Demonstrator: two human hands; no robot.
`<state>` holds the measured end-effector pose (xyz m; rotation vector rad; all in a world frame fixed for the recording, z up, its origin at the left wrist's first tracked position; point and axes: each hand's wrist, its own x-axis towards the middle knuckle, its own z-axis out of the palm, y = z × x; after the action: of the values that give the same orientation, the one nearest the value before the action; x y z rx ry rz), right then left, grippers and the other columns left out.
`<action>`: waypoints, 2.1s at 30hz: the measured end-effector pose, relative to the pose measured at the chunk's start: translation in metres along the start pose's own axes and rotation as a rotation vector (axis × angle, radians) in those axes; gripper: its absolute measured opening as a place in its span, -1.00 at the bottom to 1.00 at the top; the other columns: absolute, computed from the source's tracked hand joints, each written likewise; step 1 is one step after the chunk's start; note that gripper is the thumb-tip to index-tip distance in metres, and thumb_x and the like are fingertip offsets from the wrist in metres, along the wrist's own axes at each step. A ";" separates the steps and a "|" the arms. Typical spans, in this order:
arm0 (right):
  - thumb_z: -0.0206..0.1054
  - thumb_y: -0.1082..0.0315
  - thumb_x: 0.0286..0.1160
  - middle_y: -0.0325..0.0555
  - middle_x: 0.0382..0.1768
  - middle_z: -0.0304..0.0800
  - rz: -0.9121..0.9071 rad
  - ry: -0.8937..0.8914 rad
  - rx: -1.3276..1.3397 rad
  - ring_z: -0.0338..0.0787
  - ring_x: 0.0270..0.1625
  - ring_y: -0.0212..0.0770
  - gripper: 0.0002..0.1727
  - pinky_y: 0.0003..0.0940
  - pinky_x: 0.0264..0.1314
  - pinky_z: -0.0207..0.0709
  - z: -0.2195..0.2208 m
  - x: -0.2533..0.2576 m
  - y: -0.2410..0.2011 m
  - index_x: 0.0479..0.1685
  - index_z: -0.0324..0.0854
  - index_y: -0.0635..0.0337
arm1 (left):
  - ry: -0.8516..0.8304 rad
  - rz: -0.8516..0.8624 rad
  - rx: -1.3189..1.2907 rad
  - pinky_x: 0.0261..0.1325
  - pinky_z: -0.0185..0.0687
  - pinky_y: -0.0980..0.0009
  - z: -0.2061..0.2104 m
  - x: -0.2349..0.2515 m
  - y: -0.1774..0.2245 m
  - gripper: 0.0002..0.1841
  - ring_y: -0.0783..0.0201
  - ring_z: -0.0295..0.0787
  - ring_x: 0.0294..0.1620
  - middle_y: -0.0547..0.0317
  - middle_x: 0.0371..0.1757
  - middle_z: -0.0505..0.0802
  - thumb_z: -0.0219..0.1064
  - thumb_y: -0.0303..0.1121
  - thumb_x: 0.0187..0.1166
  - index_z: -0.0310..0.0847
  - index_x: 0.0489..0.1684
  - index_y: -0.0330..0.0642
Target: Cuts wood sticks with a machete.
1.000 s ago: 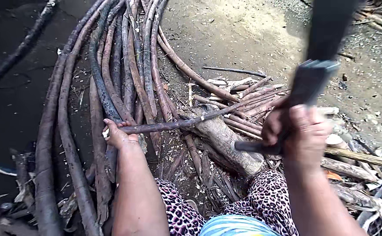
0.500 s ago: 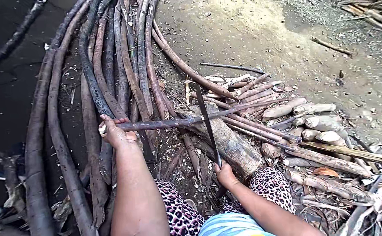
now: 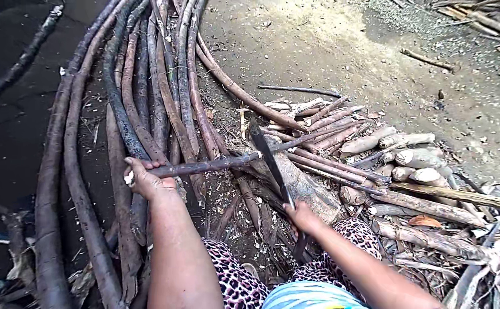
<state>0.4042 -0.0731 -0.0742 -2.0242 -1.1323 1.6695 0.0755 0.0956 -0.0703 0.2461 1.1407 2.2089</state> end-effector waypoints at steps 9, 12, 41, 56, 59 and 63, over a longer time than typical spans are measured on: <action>0.10 0.20 0.85 -0.20 -0.57 0.52 -0.260 0.201 0.161 0.54 -0.69 -0.33 -0.68 -0.36 -0.59 0.58 0.000 -0.021 -0.003 0.15 0.54 0.32 | 0.157 -0.015 0.081 -0.31 0.78 0.30 0.006 -0.002 -0.007 -0.81 0.29 0.65 -0.55 0.25 -0.51 0.58 0.24 -0.18 0.83 0.39 -0.02 -0.07; 0.04 0.30 0.83 -0.36 -0.63 0.56 -0.625 0.279 0.370 0.52 -0.73 -0.47 -0.74 -0.52 -0.66 0.54 -0.025 -0.053 -0.047 0.04 0.54 0.32 | 0.160 -0.014 0.070 -0.29 0.78 0.29 0.006 0.001 -0.013 -0.82 0.29 0.66 -0.55 0.26 -0.52 0.59 0.27 -0.20 0.81 0.40 -0.03 -0.06; -0.16 0.16 0.95 -0.34 -0.72 0.41 -0.343 0.008 0.509 0.42 -0.79 -0.44 -0.59 -0.51 -0.74 0.46 -0.019 -0.037 -0.035 -0.02 0.50 0.28 | 0.083 0.019 0.037 -0.40 0.73 0.27 0.002 0.003 -0.017 -0.73 0.27 0.59 -0.66 0.30 -0.67 0.52 0.14 -0.20 0.88 0.42 -0.31 -0.04; -0.13 0.11 0.93 -0.13 -0.57 0.53 -0.282 0.278 0.233 0.56 -0.61 -0.24 -0.51 -0.21 -0.41 0.61 0.030 0.032 0.025 0.16 0.48 0.44 | 0.099 0.000 0.045 -0.38 0.72 0.31 0.001 0.005 -0.017 -0.76 0.31 0.59 -0.63 0.32 -0.65 0.54 0.16 -0.22 0.86 0.43 -0.31 -0.02; -0.09 0.06 0.95 -0.20 -0.67 0.35 0.073 0.002 0.313 0.43 -0.76 -0.25 -0.57 -0.29 -0.63 0.52 0.049 0.053 0.050 0.04 0.46 0.29 | 0.100 0.000 0.031 -0.40 0.72 0.31 0.005 0.003 -0.015 -0.79 0.31 0.58 -0.64 0.32 -0.63 0.53 0.16 -0.22 0.86 0.42 -0.25 -0.03; -0.37 -0.11 0.94 -0.37 -0.80 0.28 0.062 -0.313 0.732 0.32 -0.84 -0.41 -0.39 -0.50 -0.77 0.34 0.020 0.047 0.055 -0.28 0.42 0.09 | 0.118 -0.015 0.025 -0.39 0.72 0.29 0.002 0.001 -0.015 -0.74 0.30 0.59 -0.63 0.30 -0.64 0.54 0.13 -0.18 0.88 0.42 -0.28 -0.03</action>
<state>0.4085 -0.0806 -0.1487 -1.3763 -0.4134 2.0774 0.0825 0.1035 -0.0811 0.1183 1.2304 2.2223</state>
